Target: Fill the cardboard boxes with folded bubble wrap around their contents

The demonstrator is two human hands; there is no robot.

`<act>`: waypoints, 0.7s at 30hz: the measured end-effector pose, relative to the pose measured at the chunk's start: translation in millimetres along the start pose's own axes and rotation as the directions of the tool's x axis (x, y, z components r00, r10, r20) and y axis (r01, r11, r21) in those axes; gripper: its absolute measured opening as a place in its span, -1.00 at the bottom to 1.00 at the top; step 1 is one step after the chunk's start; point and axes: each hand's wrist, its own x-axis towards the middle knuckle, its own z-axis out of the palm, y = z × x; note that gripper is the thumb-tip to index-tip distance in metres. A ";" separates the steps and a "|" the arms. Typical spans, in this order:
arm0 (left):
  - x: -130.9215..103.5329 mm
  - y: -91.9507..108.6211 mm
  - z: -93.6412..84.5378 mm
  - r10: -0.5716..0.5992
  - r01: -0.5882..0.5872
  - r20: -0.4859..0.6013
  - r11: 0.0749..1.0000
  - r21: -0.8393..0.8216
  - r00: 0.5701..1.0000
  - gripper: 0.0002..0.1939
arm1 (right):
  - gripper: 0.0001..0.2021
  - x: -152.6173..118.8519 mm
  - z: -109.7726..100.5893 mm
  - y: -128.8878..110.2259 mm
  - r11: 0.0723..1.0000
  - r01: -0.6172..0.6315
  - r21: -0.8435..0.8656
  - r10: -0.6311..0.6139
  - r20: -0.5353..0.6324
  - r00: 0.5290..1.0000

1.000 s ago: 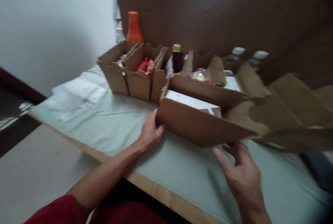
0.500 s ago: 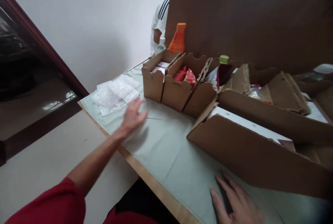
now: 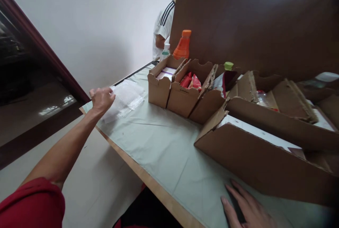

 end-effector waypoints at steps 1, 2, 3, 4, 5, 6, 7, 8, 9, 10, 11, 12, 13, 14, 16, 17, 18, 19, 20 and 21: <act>-5.1 7.7 -4.4 0.031 -0.031 -0.005 0.999 0.005 0.999 -0.90 | -0.56 1.4 -2.7 -2.7 1.000 -0.009 0.014 0.009 -0.002 1.000; -12.5 16.2 -9.4 0.074 -0.074 -0.012 0.997 0.003 0.997 -0.90 | -0.56 3.0 -6.3 -6.0 0.999 -0.024 0.044 0.024 0.003 1.000; -22.7 25.7 -14.4 0.136 -0.136 -0.018 0.991 -0.011 0.991 -0.91 | -0.56 4.8 -10.8 -10.5 0.995 -0.053 0.089 0.052 0.017 0.999; -36.0 35.9 -19.1 0.219 -0.220 -0.020 0.975 -0.040 0.976 -0.91 | -0.57 6.9 -16.1 -16.3 0.984 -0.103 0.148 0.097 0.043 0.994; -52.2 47.0 -23.3 0.316 -0.316 -0.015 0.944 -0.089 0.949 -0.91 | -0.58 9.5 -21.9 -23.7 0.961 -0.175 0.213 0.160 0.087 0.983; -71.0 58.8 -26.7 0.422 -0.416 0.000 0.894 -0.166 0.907 -0.92 | -0.58 12.7 -27.7 -32.7 0.923 -0.263 0.282 0.232 0.139 0.963; -92.0 71.2 -29.4 0.511 -0.485 0.027 0.831 -0.272 0.859 -0.94 | -0.58 16.4 -33.1 -42.9 0.867 -0.353 0.351 0.298 0.203 0.933; -114.5 84.1 -31.4 0.580 -0.510 0.066 0.760 -0.402 0.812 -0.95 | -0.57 20.3 -37.8 -53.8 0.797 -0.433 0.421 0.344 0.273 0.899; -137.9 96.9 -33.0 0.619 -0.476 0.108 0.693 -0.541 0.778 -0.96 | -0.56 24.2 -41.5 -64.7 0.715 -0.502 0.487 0.375 0.339 0.863; -161.8 109.4 -34.2 0.633 -0.392 0.151 0.630 -0.671 0.759 -0.95 | -0.52 27.5 -44.4 -74.8 0.622 -0.560 0.548 0.389 0.404 0.828; -185.7 120.9 -35.2 0.631 -0.275 0.195 0.568 -0.776 0.751 -0.92 | -0.46 29.4 -46.7 -83.4 0.517 -0.608 0.602 0.391 0.466 0.794; -209.5 130.9 -36.0 0.612 -0.132 0.246 0.505 -0.853 0.751 -0.89 | -0.39 29.4 -48.8 -90.5 0.402 -0.651 0.644 0.390 0.524 0.758; -232.7 138.8 -36.3 0.584 0.024 0.306 0.439 -0.898 0.751 -0.86 | -0.31 26.9 -51.1 -96.0 0.280 -0.689 0.669 0.386 0.579 0.719; -255.2 144.4 -35.9 0.556 0.182 0.376 0.373 -0.910 0.741 -0.84 | -0.26 21.9 -53.8 -100.2 0.159 -0.717 0.678 0.382 0.628 0.678; -296.3 148.0 -33.1 0.516 0.467 0.525 0.250 -0.848 0.676 -0.79 | -0.24 5.5 -60.9 -106.7 -0.057 -0.738 0.672 0.367 0.702 0.611; -314.0 146.4 -30.7 0.517 0.582 0.593 0.208 -0.786 0.617 -0.77 | -0.25 -4.3 -64.8 -109.6 -0.145 -0.732 0.666 0.360 0.725 0.588; -329.0 143.1 -28.0 0.535 0.674 0.647 0.183 -0.716 0.543 -0.75 | -0.26 -14.1 -68.5 -112.4 -0.217 -0.722 0.657 0.351 0.743 0.570; -340.8 138.8 -25.3 0.572 0.750 0.682 0.166 -0.640 0.455 -0.75 | -0.27 -22.9 -71.8 -115.1 -0.270 -0.712 0.648 0.342 0.756 0.558; -348.8 134.0 -23.0 0.618 0.813 0.696 0.151 -0.562 0.366 -0.75 | -0.27 -30.2 -74.6 -117.4 -0.302 -0.709 0.638 0.329 0.768 0.550; -353.1 129.2 -21.1 0.661 0.865 0.694 0.135 -0.483 0.284 -0.74 | -0.27 -35.6 -76.9 -119.2 -0.312 -0.715 0.626 0.313 0.778 0.545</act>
